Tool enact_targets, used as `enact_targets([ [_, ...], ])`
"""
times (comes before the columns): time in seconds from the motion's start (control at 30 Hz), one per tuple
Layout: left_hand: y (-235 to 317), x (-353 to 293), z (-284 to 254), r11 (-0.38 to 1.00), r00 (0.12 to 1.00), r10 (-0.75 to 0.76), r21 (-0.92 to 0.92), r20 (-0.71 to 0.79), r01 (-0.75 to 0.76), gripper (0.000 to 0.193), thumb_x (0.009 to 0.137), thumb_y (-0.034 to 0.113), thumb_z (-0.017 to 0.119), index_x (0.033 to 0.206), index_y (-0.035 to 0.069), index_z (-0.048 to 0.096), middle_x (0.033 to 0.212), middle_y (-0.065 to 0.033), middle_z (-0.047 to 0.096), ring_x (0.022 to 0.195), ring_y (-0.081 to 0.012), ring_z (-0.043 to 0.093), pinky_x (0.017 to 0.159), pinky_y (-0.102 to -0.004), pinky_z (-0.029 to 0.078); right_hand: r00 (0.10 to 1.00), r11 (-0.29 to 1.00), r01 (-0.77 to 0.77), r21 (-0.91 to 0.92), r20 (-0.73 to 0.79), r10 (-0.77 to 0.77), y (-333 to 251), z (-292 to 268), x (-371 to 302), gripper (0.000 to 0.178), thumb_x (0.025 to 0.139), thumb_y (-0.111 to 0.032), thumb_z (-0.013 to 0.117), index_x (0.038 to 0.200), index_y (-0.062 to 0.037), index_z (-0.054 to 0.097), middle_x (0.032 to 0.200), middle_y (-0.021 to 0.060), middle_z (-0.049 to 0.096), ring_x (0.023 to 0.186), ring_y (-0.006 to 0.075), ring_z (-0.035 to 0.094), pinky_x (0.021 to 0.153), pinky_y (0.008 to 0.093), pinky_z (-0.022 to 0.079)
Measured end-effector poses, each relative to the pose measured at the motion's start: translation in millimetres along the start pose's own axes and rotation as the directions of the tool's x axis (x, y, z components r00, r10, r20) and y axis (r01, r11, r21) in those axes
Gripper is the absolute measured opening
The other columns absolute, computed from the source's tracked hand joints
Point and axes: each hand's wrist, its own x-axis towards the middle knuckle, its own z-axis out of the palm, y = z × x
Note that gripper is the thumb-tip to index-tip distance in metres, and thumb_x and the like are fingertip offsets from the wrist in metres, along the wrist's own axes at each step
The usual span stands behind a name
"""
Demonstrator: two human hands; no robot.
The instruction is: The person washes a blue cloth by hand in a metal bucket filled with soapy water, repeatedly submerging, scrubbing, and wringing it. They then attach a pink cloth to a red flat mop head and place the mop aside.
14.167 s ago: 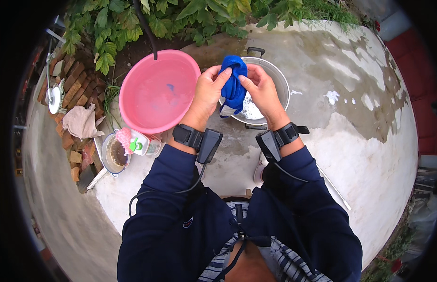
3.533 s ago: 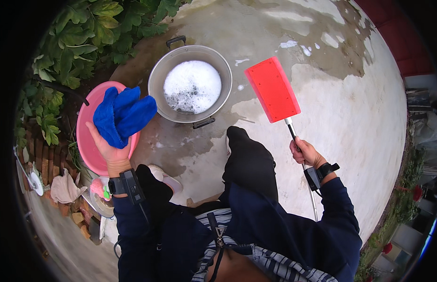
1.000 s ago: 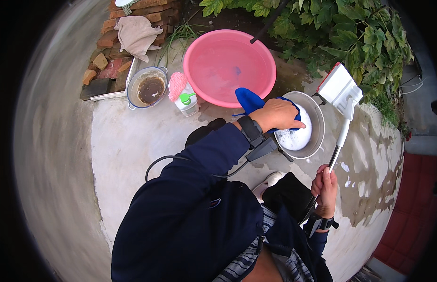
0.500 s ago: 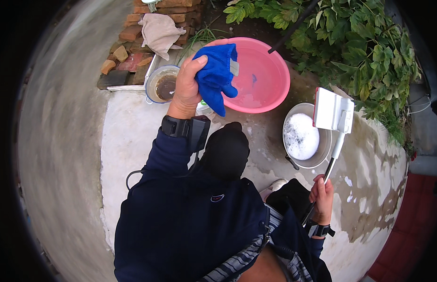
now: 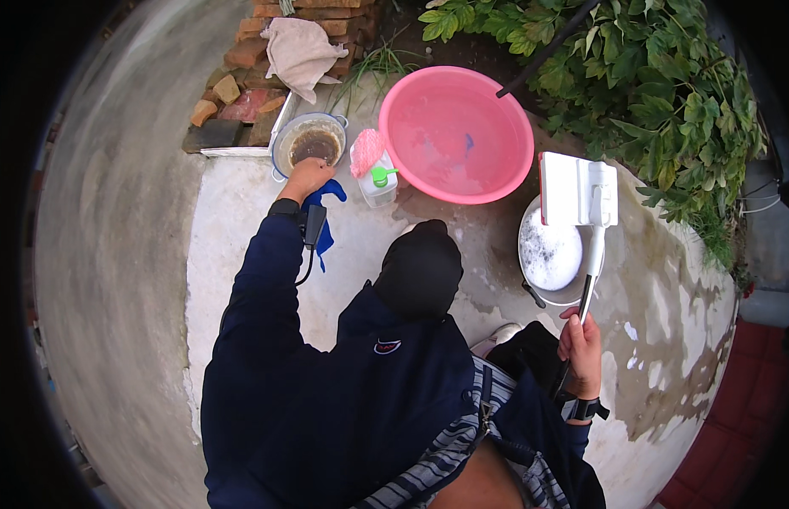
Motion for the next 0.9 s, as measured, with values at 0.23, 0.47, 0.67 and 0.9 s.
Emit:
enact_targets([
  [0.23, 9, 27, 49, 0.92, 0.987, -0.078, -0.391, -0.138, 0.018, 0.03, 0.07, 0.029, 0.063, 0.086, 0.004, 0.067, 0.078, -0.0167, 0.065, 0.078, -0.0281, 0.063, 0.074, -0.0324, 0.048, 0.987, 0.942, -0.16, 0.295, 0.022, 0.16, -4, 3, -6, 0.022, 0.096, -0.026, 0.043, 0.097, -0.005, 0.049, 0.051, -0.0043, 0.032, 0.04, 0.0046, 0.031, 0.037, 0.0198, 0.029],
  [0.47, 17, 44, 74, 0.98, 0.979, -0.091, -0.191, -0.181, 0.056, 0.026, 0.073, 0.028, 0.063, 0.084, 0.005, 0.068, 0.084, -0.0142, 0.066, 0.079, -0.0271, 0.064, 0.072, -0.0339, 0.048, 0.98, 0.921, -0.186, 0.342, -0.004, 0.199, -8, 7, -6, 0.021, 0.095, -0.025, 0.046, 0.096, -0.0047, 0.05, 0.051, -0.0045, 0.033, 0.04, 0.0049, 0.03, 0.038, 0.0205, 0.028],
  [0.67, 37, 23, 48, 0.993, 0.916, -0.007, -0.109, -0.4, -0.039, 0.02, 0.077, 0.024, 0.06, 0.086, 0.008, 0.067, 0.084, -0.0157, 0.065, 0.079, -0.0328, 0.062, 0.073, -0.0393, 0.048, 0.978, 0.912, -0.187, 0.365, -0.021, 0.209, -2, 2, -10, 0.02, 0.096, -0.025, 0.043, 0.096, -0.0058, 0.049, 0.052, -0.0038, 0.032, 0.039, 0.0054, 0.031, 0.037, 0.0202, 0.028],
  [0.9, 83, -32, -38, 0.72, 0.959, 0.147, -0.638, -0.244, -0.273, 0.014, 0.084, 0.019, 0.055, 0.085, 0.005, 0.059, 0.075, -0.0052, 0.061, 0.067, -0.015, 0.057, 0.062, -0.0273, 0.046, 0.979, 0.853, -0.179, 0.491, 0.006, 0.202, -4, 2, -2, 0.012, 0.094, -0.018, 0.046, 0.093, -0.0065, 0.049, 0.055, -0.0017, 0.04, 0.038, 0.0047, 0.03, 0.035, 0.0194, 0.026],
])
